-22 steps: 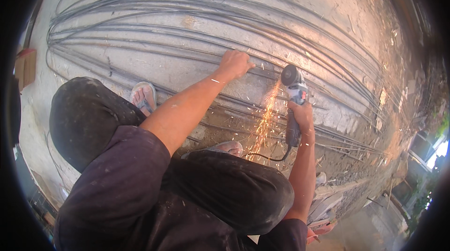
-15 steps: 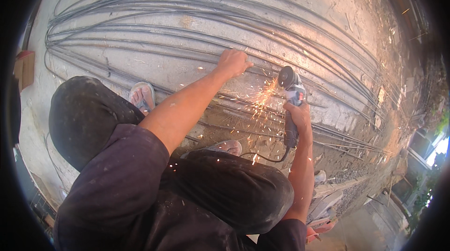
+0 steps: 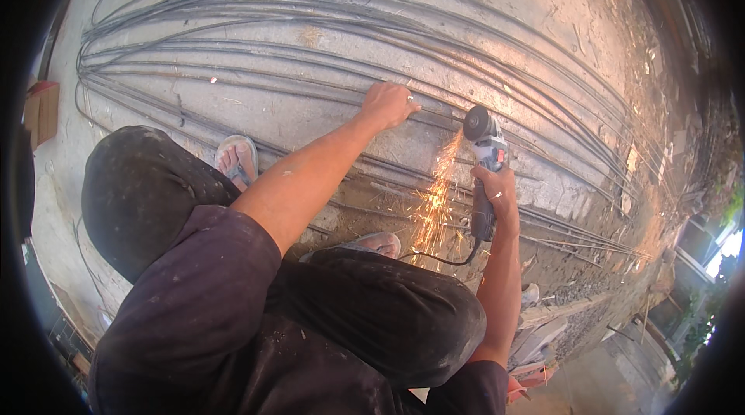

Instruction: The person uses an angle grinder to cut multiple long metal rods laid out on a concrete floor. They hold each rod steady with one hand while operating the grinder with the other, producing sparks as the metal is severed. The cut pieces are left on the ground.

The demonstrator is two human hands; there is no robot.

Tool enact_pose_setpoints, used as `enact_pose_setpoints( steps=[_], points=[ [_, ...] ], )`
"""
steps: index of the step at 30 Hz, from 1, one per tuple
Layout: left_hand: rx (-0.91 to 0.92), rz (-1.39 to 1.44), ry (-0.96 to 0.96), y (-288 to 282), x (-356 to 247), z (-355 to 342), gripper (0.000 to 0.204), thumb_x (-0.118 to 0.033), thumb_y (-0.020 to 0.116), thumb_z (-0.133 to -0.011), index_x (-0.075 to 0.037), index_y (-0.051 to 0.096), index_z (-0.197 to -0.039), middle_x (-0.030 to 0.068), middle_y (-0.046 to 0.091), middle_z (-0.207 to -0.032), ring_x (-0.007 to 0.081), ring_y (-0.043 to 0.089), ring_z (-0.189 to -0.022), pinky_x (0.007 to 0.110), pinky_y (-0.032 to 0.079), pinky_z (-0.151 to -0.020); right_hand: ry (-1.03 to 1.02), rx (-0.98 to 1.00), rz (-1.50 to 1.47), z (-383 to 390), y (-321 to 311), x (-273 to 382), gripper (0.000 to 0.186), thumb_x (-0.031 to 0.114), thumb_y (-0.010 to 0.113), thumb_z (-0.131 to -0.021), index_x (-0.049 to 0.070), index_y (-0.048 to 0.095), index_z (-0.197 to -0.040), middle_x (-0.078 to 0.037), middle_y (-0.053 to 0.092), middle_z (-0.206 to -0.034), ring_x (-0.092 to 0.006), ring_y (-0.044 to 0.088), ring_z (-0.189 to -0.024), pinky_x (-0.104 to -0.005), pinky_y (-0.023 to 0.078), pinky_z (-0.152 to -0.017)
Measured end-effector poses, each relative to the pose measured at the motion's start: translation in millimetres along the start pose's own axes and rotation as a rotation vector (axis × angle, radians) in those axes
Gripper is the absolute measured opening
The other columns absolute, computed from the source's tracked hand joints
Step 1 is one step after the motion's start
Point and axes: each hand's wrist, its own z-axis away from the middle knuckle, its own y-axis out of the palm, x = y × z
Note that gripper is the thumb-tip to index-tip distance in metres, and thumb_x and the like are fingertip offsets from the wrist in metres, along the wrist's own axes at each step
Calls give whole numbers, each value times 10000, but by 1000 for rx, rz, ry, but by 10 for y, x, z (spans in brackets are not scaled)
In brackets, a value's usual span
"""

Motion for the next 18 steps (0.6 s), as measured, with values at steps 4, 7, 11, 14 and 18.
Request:
enact_pose_setpoints(
  steps=[4, 7, 11, 14, 18],
  points=[
    [-64, 21, 20, 64, 35, -2, 477, -513, 703, -1009, -48, 802, -978, 180, 794, -1050, 370, 745, -1047, 494, 555, -964, -85, -10, 12, 32, 27, -84, 268, 198, 804, -815, -44, 701, -862, -112, 673, -695, -212, 661, -558, -386, 504, -505],
    [-64, 22, 25, 55, 24, -12, 469, -510, 709, -1004, -51, 804, -980, 185, 795, -1057, 376, 744, -1054, 497, 554, -967, -78, -28, 34, 56, 24, -96, 254, 192, 796, -826, -41, 699, -862, -110, 674, -697, -210, 654, -547, -384, 501, -501],
    [-93, -7, 63, 34, -4, 2, 457, -507, 710, -1004, -61, 807, -979, 188, 794, -1043, 380, 741, -1053, 502, 553, -965, -106, -50, 26, -180, -22, -281, 224, 178, 780, -834, -30, 702, -865, -99, 675, -711, -200, 641, -546, -382, 499, -501],
    [8, 35, -38, -32, -5, 46, 455, -511, 711, -1003, -67, 807, -970, 186, 792, -1031, 373, 741, -1053, 498, 551, -961, 28, -20, 10, -91, 47, 4, 271, 185, 790, -803, -38, 720, -940, -98, 695, -765, -194, 643, -608, -386, 507, -561],
    [-47, -33, 20, 21, -5, 2, 462, -518, 704, -1008, -69, 805, -961, 171, 790, -1036, 358, 742, -1060, 489, 551, -950, -106, -57, 19, -114, 36, -43, 208, 175, 773, -835, -19, 698, -848, -91, 674, -716, -196, 629, -533, -376, 496, -499]
  ],
)
